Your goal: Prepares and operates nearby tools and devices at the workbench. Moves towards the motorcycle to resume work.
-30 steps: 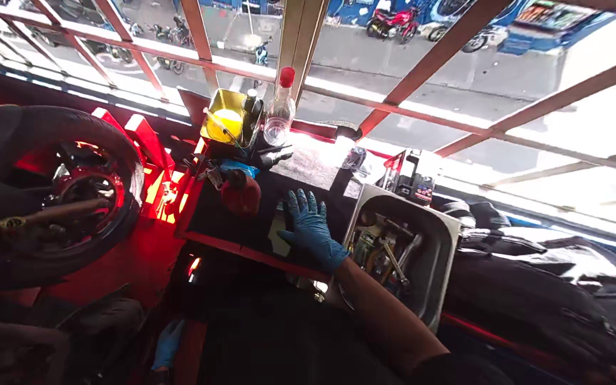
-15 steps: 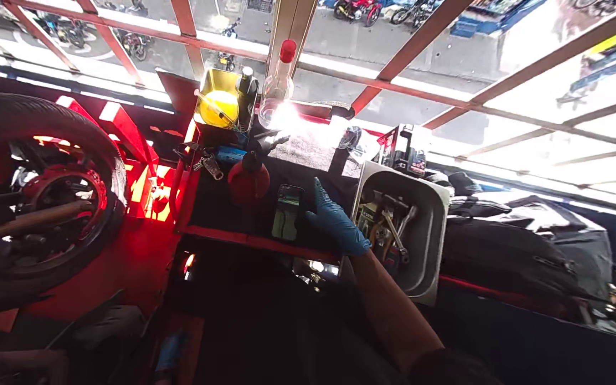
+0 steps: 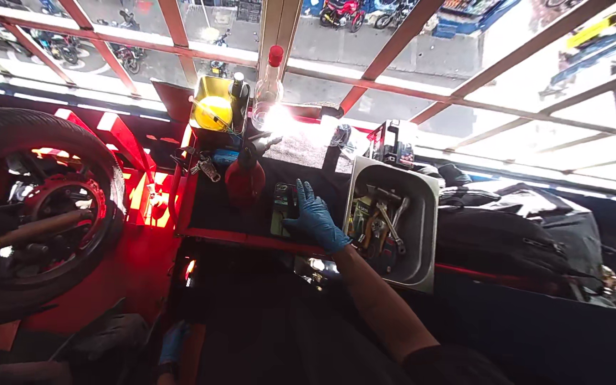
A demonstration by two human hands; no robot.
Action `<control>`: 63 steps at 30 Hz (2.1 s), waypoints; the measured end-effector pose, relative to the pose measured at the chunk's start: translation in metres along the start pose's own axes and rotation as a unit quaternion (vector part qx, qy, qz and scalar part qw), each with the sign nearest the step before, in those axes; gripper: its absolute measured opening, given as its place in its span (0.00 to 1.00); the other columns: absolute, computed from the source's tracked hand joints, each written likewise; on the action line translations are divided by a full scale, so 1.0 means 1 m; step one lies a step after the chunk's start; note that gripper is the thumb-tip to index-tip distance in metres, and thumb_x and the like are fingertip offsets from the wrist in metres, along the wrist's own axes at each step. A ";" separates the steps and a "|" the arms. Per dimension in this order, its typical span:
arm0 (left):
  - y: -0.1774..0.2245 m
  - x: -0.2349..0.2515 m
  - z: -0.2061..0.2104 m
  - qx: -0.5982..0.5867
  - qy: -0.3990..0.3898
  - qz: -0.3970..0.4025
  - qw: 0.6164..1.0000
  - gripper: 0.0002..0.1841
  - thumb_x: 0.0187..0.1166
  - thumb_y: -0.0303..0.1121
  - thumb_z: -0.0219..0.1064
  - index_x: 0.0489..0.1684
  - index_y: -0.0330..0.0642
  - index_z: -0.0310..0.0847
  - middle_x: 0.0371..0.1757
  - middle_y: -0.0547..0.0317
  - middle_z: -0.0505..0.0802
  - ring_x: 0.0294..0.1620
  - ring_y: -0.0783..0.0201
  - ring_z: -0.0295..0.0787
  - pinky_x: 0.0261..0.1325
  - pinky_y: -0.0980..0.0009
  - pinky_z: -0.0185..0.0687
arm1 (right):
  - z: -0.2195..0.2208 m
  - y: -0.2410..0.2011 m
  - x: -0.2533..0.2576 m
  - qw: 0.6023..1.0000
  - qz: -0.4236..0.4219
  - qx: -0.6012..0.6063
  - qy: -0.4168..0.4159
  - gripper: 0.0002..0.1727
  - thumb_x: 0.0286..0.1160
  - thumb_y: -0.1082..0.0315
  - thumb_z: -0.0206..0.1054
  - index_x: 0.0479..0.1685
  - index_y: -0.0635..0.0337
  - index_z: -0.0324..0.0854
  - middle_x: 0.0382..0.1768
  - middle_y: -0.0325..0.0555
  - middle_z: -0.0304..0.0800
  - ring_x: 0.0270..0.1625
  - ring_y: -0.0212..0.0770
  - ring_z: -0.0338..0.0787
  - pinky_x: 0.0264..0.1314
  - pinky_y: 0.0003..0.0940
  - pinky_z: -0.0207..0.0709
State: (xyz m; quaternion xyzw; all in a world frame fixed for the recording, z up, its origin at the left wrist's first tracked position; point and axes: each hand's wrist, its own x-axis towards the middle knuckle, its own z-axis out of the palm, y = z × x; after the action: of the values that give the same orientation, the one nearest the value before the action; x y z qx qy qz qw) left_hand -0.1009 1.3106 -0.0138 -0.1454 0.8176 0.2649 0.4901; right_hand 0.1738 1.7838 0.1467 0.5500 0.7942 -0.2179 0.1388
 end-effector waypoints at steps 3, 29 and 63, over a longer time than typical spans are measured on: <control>-0.017 -0.001 -0.002 -0.002 0.004 -0.021 1.000 0.22 0.94 0.41 0.56 0.72 0.29 0.78 0.62 0.37 0.91 0.55 0.52 0.89 0.60 0.55 0.82 | 0.001 0.001 -0.002 1.000 -0.003 0.002 0.002 0.77 0.48 0.30 0.79 0.99 0.50 0.31 0.96 0.58 0.40 0.76 0.65 0.78 0.76 0.62 0.70; -0.049 -0.013 -0.004 -0.019 0.014 -0.045 0.999 0.23 0.94 0.42 0.55 0.71 0.29 0.77 0.64 0.38 0.90 0.56 0.51 0.89 0.60 0.54 0.82 | 0.008 0.004 -0.015 0.999 -0.036 0.020 -0.011 0.83 0.37 0.21 0.79 0.99 0.48 0.32 0.97 0.56 0.34 0.83 0.69 0.69 0.76 0.69 0.65; -0.044 -0.022 -0.004 -0.029 0.020 -0.040 0.999 0.22 0.95 0.40 0.53 0.71 0.29 0.78 0.62 0.38 0.90 0.52 0.55 0.88 0.55 0.59 0.81 | 0.010 0.013 -0.009 0.995 -0.010 0.094 0.021 0.57 0.70 0.56 0.72 0.99 0.52 0.37 0.95 0.60 0.42 0.76 0.66 0.79 0.71 0.61 0.75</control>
State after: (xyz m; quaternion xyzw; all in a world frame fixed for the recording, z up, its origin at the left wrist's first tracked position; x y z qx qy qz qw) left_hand -0.0716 1.2718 -0.0051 -0.1977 0.8126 0.2659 0.4795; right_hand 0.1887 1.7757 0.1397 0.5573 0.7784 -0.2809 0.0676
